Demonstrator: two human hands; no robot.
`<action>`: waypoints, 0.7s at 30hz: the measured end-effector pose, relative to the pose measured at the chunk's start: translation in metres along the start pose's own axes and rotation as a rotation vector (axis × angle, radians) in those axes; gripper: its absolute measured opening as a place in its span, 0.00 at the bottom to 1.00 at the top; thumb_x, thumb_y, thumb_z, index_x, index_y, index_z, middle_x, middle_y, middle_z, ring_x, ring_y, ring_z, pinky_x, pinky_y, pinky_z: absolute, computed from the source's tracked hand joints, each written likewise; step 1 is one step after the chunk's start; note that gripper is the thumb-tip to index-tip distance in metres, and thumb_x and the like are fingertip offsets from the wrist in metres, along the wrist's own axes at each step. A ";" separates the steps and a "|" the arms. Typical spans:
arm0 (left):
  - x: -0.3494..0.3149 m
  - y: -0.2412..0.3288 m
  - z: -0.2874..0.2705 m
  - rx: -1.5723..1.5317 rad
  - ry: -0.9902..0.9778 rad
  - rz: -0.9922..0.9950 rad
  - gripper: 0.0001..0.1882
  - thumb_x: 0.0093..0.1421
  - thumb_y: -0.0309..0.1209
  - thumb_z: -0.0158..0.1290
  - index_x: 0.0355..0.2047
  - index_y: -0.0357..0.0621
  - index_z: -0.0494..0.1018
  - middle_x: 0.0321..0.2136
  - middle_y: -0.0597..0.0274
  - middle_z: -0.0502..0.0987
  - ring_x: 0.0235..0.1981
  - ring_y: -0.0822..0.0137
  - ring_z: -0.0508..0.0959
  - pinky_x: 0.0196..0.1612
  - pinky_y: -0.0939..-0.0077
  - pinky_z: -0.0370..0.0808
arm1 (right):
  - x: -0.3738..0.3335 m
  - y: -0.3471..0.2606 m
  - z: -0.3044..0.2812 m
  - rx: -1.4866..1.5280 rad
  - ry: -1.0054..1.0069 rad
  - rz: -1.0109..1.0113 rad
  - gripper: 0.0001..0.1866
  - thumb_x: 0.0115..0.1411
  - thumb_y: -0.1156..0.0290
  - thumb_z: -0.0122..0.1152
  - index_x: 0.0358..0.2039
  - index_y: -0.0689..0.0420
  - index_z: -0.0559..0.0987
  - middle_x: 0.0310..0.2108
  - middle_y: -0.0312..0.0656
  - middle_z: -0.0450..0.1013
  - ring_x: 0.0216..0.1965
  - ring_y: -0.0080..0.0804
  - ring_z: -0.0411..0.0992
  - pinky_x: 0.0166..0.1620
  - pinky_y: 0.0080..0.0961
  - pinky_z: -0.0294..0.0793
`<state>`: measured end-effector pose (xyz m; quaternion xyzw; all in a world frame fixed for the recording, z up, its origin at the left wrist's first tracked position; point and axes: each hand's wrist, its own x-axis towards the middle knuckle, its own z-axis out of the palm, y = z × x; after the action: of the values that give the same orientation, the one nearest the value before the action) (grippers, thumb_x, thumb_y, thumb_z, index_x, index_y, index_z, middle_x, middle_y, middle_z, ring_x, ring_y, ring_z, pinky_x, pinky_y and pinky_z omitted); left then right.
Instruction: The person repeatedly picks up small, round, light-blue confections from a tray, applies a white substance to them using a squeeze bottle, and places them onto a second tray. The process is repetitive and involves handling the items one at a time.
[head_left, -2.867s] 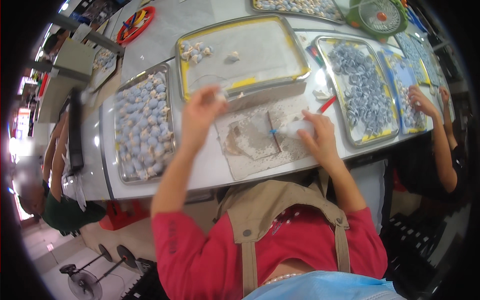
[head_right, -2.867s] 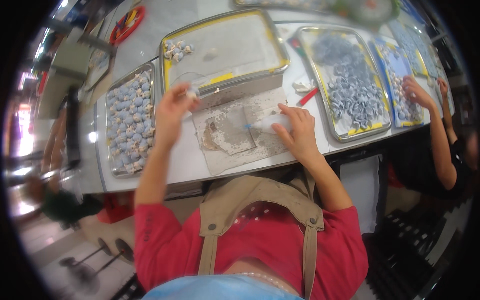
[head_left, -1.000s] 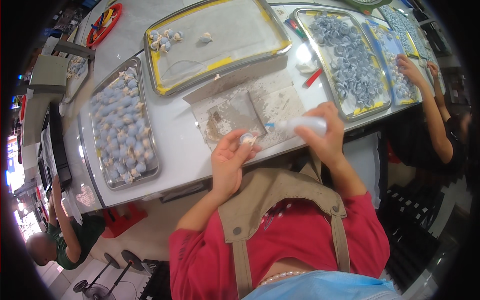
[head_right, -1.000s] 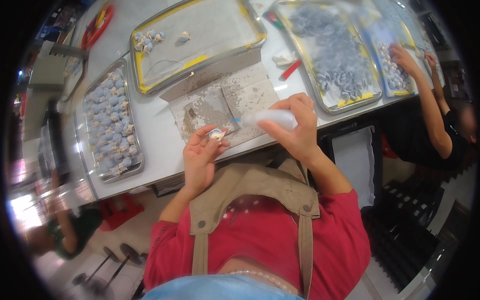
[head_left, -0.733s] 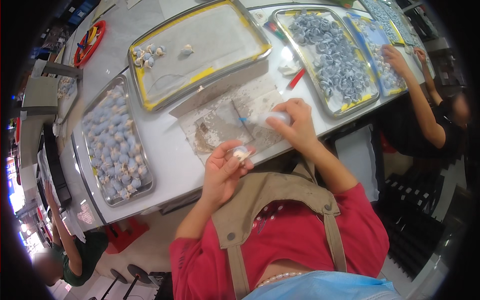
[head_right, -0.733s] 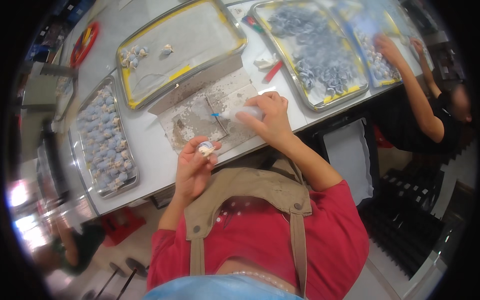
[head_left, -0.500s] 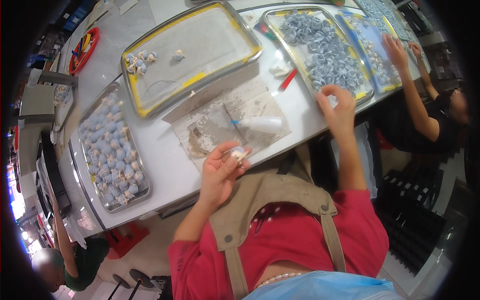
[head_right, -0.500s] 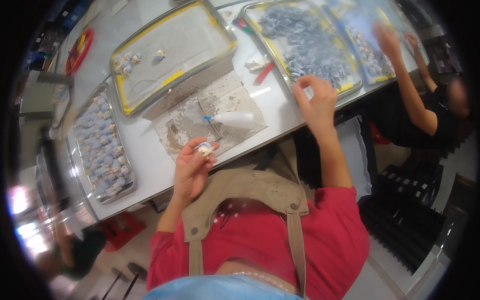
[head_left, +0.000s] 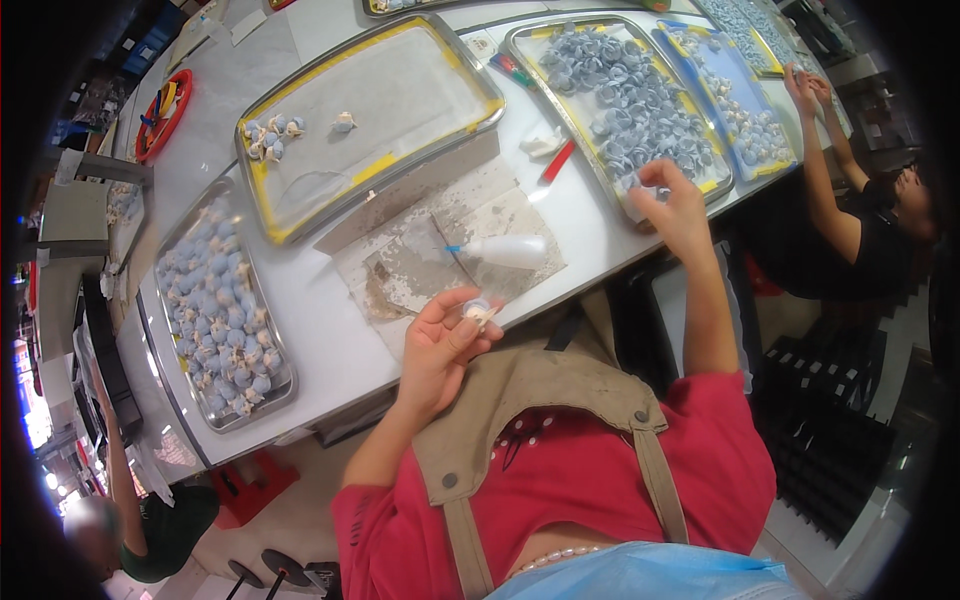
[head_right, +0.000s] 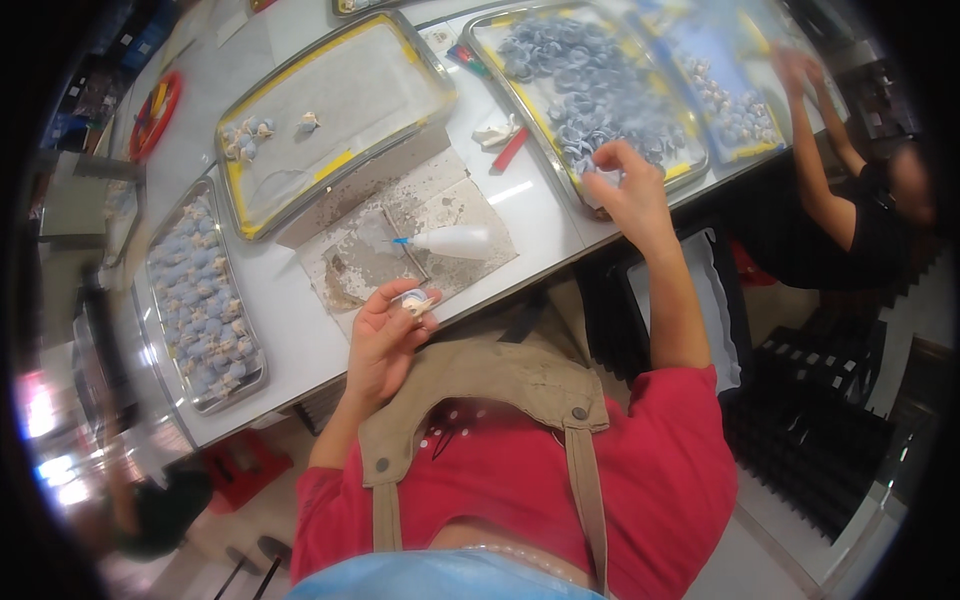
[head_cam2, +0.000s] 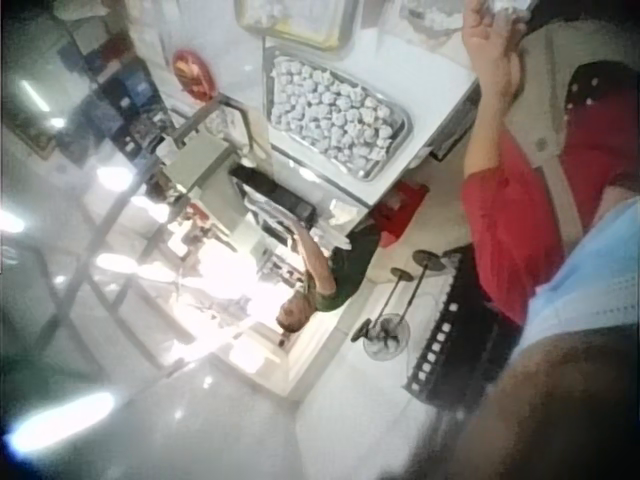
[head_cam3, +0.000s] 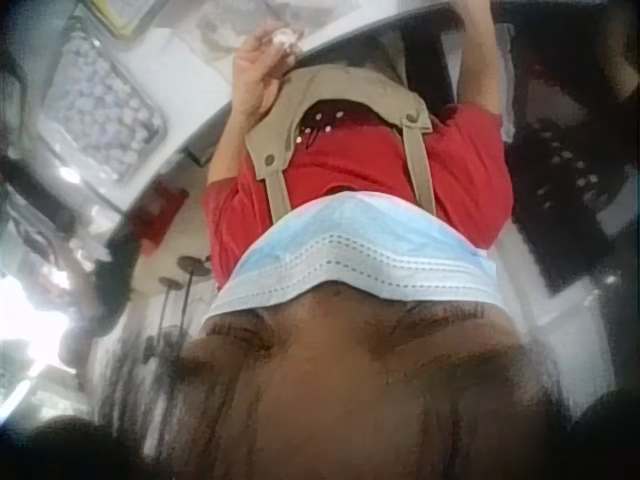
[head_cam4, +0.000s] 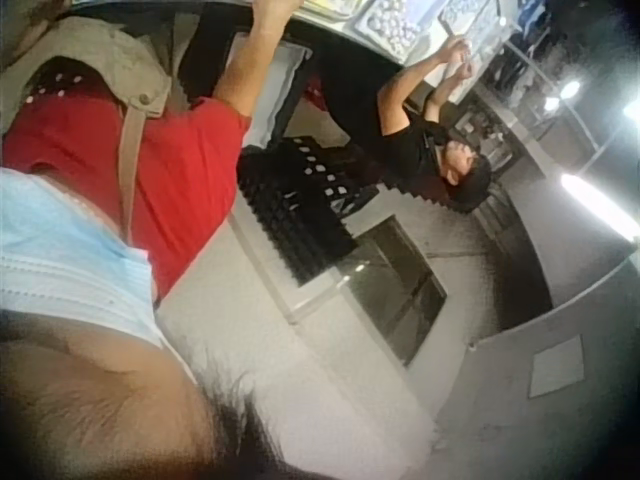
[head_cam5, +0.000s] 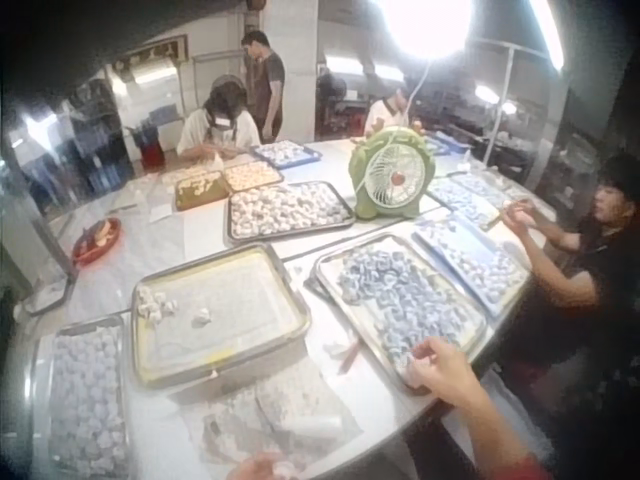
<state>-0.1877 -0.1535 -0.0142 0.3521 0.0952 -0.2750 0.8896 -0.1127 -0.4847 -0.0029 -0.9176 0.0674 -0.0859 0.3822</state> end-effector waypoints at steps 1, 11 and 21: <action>0.000 0.000 0.000 0.003 0.003 -0.002 0.18 0.58 0.23 0.51 0.50 0.37 0.65 0.44 0.47 0.73 0.37 0.67 0.77 0.37 0.85 0.77 | 0.002 0.000 -0.001 -0.040 0.017 -0.030 0.14 0.47 0.74 0.59 0.37 0.59 0.76 0.33 0.44 0.74 0.35 0.36 0.72 0.39 0.28 0.70; -0.001 -0.001 -0.003 0.018 0.037 -0.027 0.18 0.58 0.23 0.52 0.49 0.37 0.65 0.44 0.49 0.74 0.36 0.67 0.78 0.38 0.84 0.76 | 0.013 -0.014 -0.008 -0.184 -0.048 -0.143 0.16 0.47 0.79 0.58 0.40 0.58 0.76 0.35 0.45 0.71 0.33 0.37 0.70 0.40 0.28 0.70; 0.002 -0.001 0.000 0.031 0.038 -0.031 0.18 0.57 0.23 0.53 0.49 0.38 0.65 0.43 0.51 0.74 0.36 0.68 0.77 0.37 0.84 0.76 | 0.020 -0.005 -0.015 -0.225 -0.146 -0.083 0.16 0.45 0.75 0.65 0.37 0.61 0.76 0.28 0.42 0.70 0.29 0.34 0.68 0.36 0.29 0.69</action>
<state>-0.1866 -0.1553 -0.0159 0.3696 0.1133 -0.2837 0.8775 -0.0964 -0.4951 0.0132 -0.9605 0.0105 -0.0266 0.2770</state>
